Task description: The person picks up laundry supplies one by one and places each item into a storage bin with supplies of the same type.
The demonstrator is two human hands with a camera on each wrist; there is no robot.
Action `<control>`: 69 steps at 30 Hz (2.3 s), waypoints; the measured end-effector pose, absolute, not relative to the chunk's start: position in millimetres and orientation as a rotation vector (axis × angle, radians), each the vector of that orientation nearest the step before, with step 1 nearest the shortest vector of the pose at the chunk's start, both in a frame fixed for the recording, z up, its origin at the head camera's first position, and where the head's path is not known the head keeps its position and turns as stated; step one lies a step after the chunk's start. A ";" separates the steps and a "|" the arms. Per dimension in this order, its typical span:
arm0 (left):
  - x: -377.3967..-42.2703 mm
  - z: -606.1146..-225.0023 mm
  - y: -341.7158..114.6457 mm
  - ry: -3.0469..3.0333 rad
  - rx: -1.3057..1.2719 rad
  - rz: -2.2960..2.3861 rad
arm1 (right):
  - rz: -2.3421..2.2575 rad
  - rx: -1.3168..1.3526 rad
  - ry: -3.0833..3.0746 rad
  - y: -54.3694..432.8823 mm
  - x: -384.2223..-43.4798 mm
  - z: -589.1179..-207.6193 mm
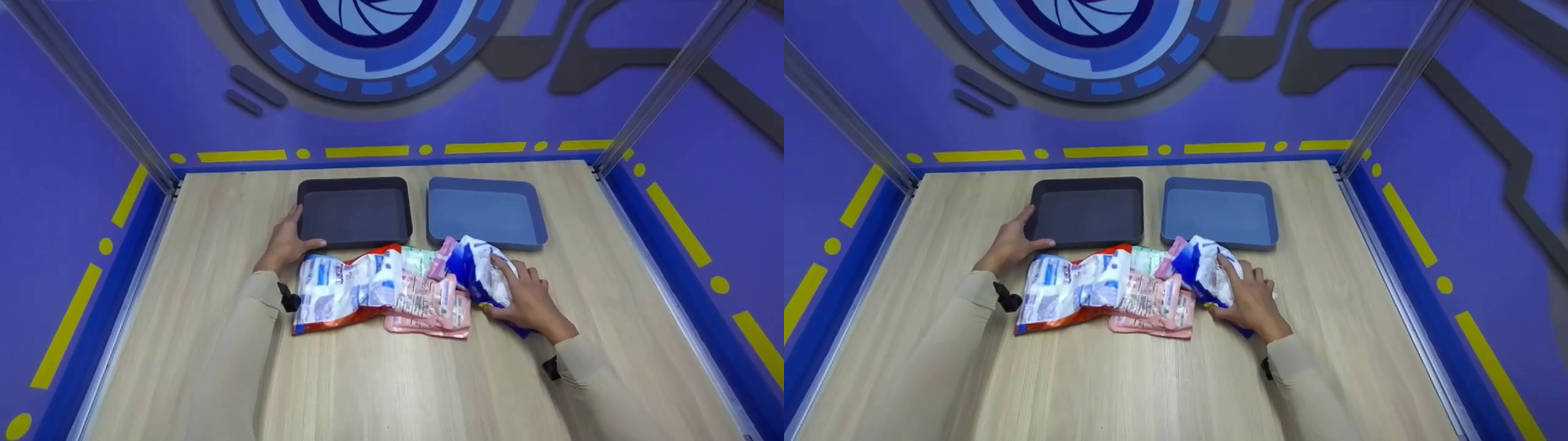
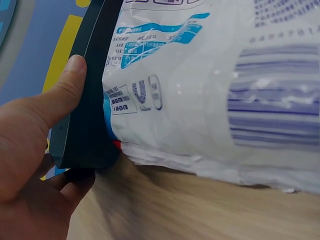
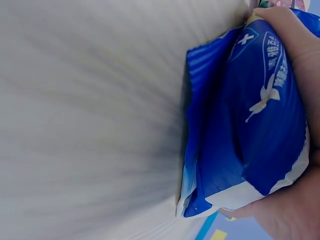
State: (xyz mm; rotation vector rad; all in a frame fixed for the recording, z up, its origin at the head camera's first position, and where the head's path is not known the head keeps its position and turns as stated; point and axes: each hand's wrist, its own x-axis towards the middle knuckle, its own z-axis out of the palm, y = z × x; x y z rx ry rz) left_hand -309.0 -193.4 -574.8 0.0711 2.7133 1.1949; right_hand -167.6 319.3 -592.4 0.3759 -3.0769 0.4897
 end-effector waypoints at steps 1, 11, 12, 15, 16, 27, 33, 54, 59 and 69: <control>-308.8 -575.0 -193.0 2.709 0.071 1.193 | 0.497 0.376 -3.071 319.5 -167.0 -592.4; -308.2 -569.9 -191.2 2.689 0.057 1.231 | 0.524 0.366 -3.006 319.5 -168.4 -588.8; -308.5 -570.2 -191.4 2.687 0.051 1.231 | 0.524 0.367 -3.002 319.4 -168.9 -588.5; -308.7 -570.4 -192.1 2.680 0.045 1.239 | 0.538 0.365 -2.985 319.6 -170.6 -588.3; -308.6 -570.7 -192.3 2.682 0.048 1.237 | 0.543 0.366 -2.977 319.9 -171.1 -588.5; -309.0 -575.5 -193.4 2.699 0.064 1.213 | 0.573 0.361 -2.961 322.5 -173.7 -590.0; -308.4 -577.0 -194.4 2.699 0.079 1.211 | 0.577 0.344 -2.942 321.8 -172.7 -591.2; -302.3 -575.9 -199.5 2.694 0.081 1.213 | 0.665 0.384 -2.865 324.7 -172.7 -588.6; -301.6 -576.2 -199.8 2.686 0.075 1.216 | 0.666 0.373 -2.876 325.9 -171.8 -586.9; -300.8 -580.2 -198.7 2.691 0.082 1.190 | 0.681 0.374 -2.873 329.1 -171.3 -587.0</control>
